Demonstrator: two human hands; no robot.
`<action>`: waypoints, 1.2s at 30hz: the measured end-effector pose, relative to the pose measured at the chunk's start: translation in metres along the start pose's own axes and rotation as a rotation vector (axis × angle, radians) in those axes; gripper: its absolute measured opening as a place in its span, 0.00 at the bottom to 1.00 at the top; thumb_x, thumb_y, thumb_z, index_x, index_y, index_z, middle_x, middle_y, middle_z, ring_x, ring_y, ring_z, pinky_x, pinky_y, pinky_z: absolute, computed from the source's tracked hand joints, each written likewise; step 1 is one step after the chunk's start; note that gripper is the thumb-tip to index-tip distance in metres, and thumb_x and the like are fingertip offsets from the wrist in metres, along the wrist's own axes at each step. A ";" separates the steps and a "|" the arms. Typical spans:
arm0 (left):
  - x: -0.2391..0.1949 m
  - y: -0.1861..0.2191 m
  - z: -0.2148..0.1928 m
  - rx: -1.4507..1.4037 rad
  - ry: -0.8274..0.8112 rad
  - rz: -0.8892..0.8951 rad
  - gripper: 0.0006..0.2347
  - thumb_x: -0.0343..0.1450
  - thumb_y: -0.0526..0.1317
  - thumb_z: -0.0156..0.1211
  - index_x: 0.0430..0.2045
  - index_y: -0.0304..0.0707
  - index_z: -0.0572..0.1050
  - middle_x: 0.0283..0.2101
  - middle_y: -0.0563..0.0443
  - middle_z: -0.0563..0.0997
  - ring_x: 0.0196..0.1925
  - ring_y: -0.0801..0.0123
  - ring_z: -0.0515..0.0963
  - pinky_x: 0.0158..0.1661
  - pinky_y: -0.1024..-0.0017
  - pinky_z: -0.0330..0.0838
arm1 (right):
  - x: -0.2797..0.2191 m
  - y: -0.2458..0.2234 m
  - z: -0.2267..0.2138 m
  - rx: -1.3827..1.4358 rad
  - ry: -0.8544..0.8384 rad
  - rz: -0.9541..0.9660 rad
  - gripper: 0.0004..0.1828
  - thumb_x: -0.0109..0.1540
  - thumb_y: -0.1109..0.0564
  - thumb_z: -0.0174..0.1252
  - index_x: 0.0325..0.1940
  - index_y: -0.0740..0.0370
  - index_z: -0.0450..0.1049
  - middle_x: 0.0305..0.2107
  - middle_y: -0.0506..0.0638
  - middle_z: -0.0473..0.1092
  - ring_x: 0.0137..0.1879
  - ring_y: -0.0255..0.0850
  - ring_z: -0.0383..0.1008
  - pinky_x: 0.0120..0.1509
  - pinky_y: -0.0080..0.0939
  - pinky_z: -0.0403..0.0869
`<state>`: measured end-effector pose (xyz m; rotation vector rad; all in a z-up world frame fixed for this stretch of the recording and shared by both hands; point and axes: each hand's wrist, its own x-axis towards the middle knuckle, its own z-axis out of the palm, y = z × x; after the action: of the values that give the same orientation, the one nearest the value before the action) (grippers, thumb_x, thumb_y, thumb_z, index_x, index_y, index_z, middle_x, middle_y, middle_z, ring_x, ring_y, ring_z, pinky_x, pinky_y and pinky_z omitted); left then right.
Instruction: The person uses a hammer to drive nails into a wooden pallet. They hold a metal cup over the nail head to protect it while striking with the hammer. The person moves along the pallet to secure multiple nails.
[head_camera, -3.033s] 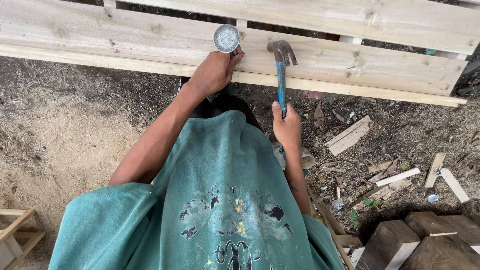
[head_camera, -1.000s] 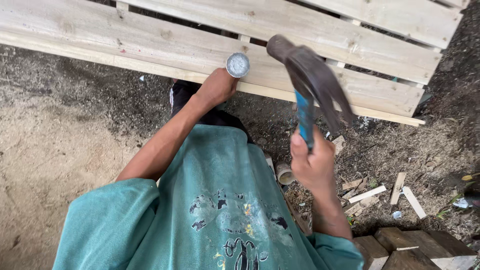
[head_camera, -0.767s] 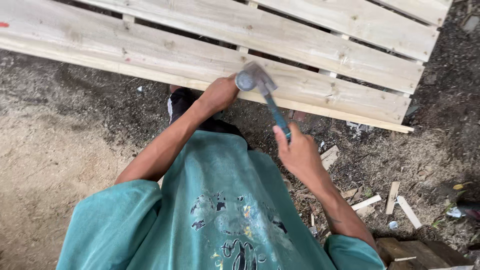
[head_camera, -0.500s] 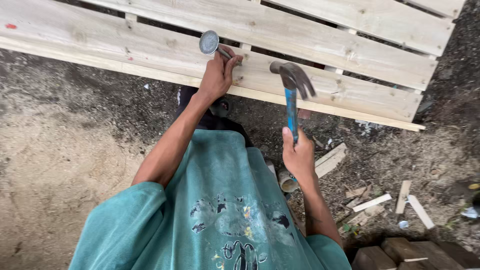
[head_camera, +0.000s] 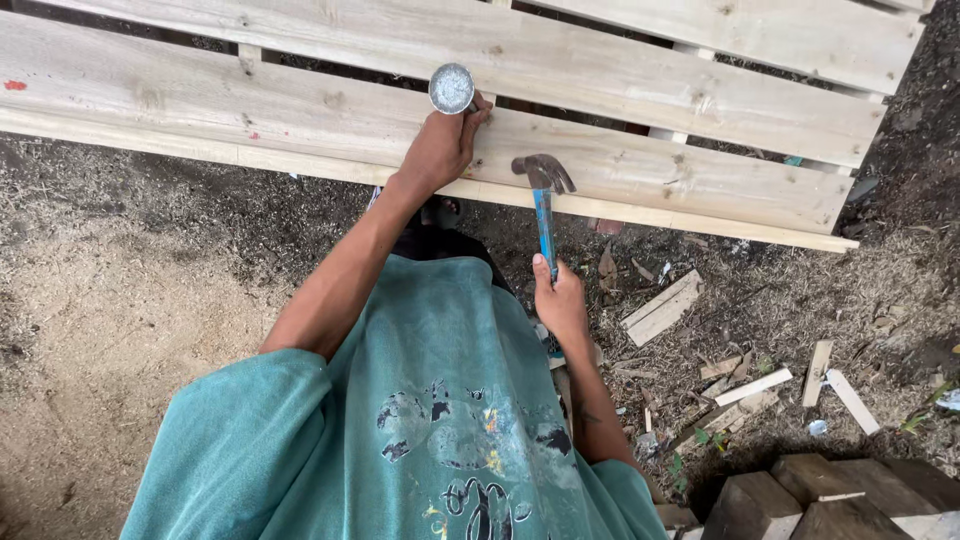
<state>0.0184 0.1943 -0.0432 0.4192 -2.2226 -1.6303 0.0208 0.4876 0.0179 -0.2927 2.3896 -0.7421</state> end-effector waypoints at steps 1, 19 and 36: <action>0.001 -0.001 0.000 -0.004 0.017 -0.010 0.06 0.79 0.34 0.50 0.45 0.28 0.71 0.42 0.33 0.81 0.46 0.43 0.83 0.46 0.55 0.76 | 0.004 -0.002 0.001 -0.005 0.007 -0.015 0.28 0.70 0.38 0.50 0.31 0.65 0.69 0.16 0.57 0.64 0.22 0.46 0.65 0.30 0.50 0.66; 0.015 -0.019 0.021 0.482 -0.295 0.033 0.20 0.72 0.25 0.47 0.62 0.23 0.61 0.43 0.23 0.79 0.37 0.36 0.82 0.41 0.49 0.78 | -0.036 -0.090 -0.071 0.999 -0.094 -0.663 0.14 0.74 0.54 0.57 0.36 0.59 0.65 0.26 0.48 0.59 0.26 0.34 0.61 0.26 0.31 0.62; 0.056 -0.020 -0.020 -0.139 0.109 0.050 0.07 0.82 0.33 0.45 0.49 0.26 0.61 0.41 0.33 0.85 0.51 0.51 0.88 0.48 0.61 0.85 | 0.016 -0.018 0.005 0.078 0.173 0.041 0.26 0.69 0.40 0.52 0.35 0.67 0.72 0.17 0.58 0.66 0.24 0.45 0.68 0.31 0.48 0.68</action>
<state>-0.0223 0.1473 -0.0512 0.4012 -2.0108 -1.6813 0.0120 0.4643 0.0169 -0.1515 2.5130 -0.8705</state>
